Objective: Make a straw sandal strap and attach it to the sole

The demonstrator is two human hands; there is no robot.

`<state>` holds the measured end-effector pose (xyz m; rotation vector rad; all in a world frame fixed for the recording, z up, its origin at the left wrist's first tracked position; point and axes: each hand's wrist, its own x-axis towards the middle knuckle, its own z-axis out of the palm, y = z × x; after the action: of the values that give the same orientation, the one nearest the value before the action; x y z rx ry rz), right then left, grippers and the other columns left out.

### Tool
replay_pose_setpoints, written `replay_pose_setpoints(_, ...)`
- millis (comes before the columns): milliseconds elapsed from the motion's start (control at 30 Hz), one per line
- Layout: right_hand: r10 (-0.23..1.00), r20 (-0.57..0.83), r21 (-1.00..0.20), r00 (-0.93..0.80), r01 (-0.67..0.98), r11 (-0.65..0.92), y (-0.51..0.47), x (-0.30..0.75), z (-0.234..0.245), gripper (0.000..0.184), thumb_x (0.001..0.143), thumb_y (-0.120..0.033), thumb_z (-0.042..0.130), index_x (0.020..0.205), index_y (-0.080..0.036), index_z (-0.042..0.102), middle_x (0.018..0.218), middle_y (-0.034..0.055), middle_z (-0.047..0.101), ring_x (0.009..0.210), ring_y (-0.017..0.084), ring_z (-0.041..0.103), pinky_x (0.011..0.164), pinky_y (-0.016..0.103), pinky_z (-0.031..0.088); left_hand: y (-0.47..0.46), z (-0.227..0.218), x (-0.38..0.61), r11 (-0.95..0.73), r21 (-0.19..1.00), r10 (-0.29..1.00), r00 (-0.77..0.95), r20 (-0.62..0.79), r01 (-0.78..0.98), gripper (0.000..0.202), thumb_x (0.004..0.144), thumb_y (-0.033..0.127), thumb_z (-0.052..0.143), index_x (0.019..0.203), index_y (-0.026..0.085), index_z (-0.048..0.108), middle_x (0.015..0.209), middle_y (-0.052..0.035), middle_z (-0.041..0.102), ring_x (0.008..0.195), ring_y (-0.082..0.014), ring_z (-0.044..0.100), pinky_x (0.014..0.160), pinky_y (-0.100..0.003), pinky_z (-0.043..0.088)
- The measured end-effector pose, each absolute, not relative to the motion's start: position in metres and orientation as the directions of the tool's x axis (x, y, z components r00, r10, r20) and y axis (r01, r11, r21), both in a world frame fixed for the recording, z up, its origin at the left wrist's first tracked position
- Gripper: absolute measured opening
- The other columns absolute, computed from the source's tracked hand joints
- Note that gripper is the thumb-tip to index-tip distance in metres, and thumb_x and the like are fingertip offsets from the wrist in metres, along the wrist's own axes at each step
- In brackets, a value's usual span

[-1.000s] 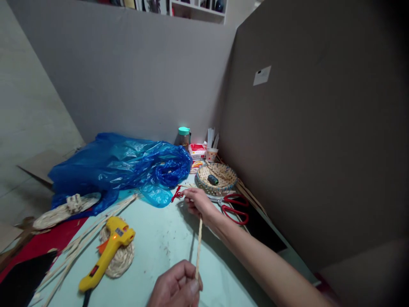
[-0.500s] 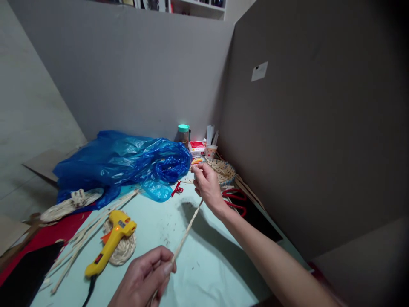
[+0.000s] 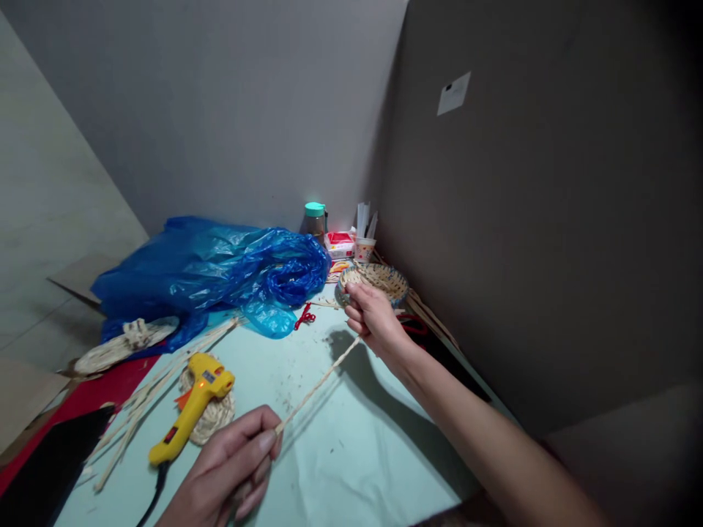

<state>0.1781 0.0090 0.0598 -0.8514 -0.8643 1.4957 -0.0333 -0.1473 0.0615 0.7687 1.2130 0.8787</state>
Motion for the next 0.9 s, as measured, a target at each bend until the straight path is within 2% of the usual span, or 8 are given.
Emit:
replay_pose_setpoints(133,0.997,-0.016,-0.866,-0.071,-0.498,-0.049,0.006,0.193,0.057,0.019,0.099,-0.031,0.057,0.094,-0.013,0.060,0.071,-0.0051,0.056,0.045,0.003,0.045,0.038,0.014,0.037,-0.139,0.053,-0.038,0.350,0.936,0.931,0.123,-0.345,-0.023,0.036,0.076,0.055,0.070,0.075,0.020,0.065,0.071,0.0010,0.053,0.070,-0.0151,0.046,0.065,-0.023,0.039)
replay_pose_setpoints(233,0.999,0.000,-0.868,-0.047,-0.497,-0.024,0.006,0.202,0.053,0.021,0.099,-0.033,0.056,0.095,-0.013,0.060,0.071,-0.0051,0.055,0.045,0.003,0.044,0.038,0.015,0.037,-0.131,0.045,-0.043,0.211,0.952,0.955,0.161,-0.249,0.219,0.037,0.088,0.054,0.056,0.072,0.021,0.063,0.074,-0.0002,0.058,0.075,-0.0174,0.052,0.071,-0.025,0.039)
replay_pose_setpoints(333,0.999,0.023,-0.887,-0.026,-0.463,0.008,0.007,0.205,0.050,0.023,0.099,-0.035,0.055,0.096,-0.013,0.060,0.070,-0.0053,0.054,0.044,0.003,0.043,0.038,0.015,0.036,-0.127,0.041,-0.043,0.159,0.939,0.966,0.148,-0.212,0.306,0.037,0.090,0.053,0.055,0.073,0.021,0.064,0.072,-0.0010,0.062,0.075,-0.0177,0.056,0.071,-0.025,0.040)
replay_pose_setpoints(433,0.996,0.084,-0.920,-0.026,-0.387,0.067,0.006,0.207,0.053,0.024,0.099,-0.037,0.054,0.095,-0.014,0.060,0.067,-0.0063,0.052,0.043,0.004,0.039,0.039,0.016,0.034,-0.128,0.044,-0.038,0.255,0.951,0.954,0.114,-0.277,0.174,0.038,0.084,0.056,0.062,0.072,0.020,0.061,0.060,0.0026,0.055,0.057,-0.0122,0.049,0.056,-0.021,0.038)
replay_pose_setpoints(500,0.989,0.140,-0.944,-0.037,-0.308,0.122,0.005,0.210,0.056,0.023,0.097,-0.036,0.057,0.093,-0.014,0.061,0.068,-0.0056,0.052,0.047,0.005,0.043,0.043,0.018,0.036,-0.129,0.048,-0.033,0.371,0.928,0.929,-0.012,-0.371,0.031,0.039,0.072,0.056,0.075,0.077,0.020,0.062,0.060,0.0054,0.052,0.052,-0.0074,0.043,0.048,-0.015,0.032)
replay_pose_setpoints(633,0.972,0.234,-0.967,-0.029,-0.115,0.229,-0.001,0.226,0.060,0.017,0.090,-0.032,0.063,0.095,-0.016,0.066,0.087,0.0008,0.064,0.076,0.012,0.057,0.065,0.023,0.043,-0.128,0.058,-0.026,0.383,0.915,0.902,-0.162,-0.400,-0.129,0.051,0.055,0.055,0.086,0.082,0.018,0.063,0.068,0.0053,0.053,0.054,-0.0034,0.037,0.046,-0.010,0.021)
replay_pose_setpoints(733,0.964,0.262,-0.964,-0.049,0.034,0.264,-0.010,0.240,0.058,0.018,0.090,-0.033,0.058,0.097,-0.018,0.065,0.089,0.0022,0.065,0.082,0.016,0.058,0.072,0.026,0.042,-0.124,0.060,-0.025,0.345,0.928,0.924,-0.125,-0.362,-0.138,0.050,0.058,0.057,0.084,0.078,0.017,0.063,0.059,0.0079,0.043,0.050,-0.0041,0.024,0.043,-0.012,0.014)
replay_pose_setpoints(900,0.917,0.286,-0.893,-0.278,0.270,0.360,-0.043,0.230,0.062,0.012,0.091,-0.031,0.059,0.096,-0.023,0.067,0.095,0.0048,0.067,0.090,0.023,0.060,0.081,0.034,0.043,-0.127,0.054,-0.026,0.335,0.940,0.936,-0.091,-0.340,-0.063,0.038,0.072,0.053,0.075,0.075,0.017,0.062,0.055,0.0079,0.036,0.051,-0.0067,0.021,0.045,-0.017,0.012)
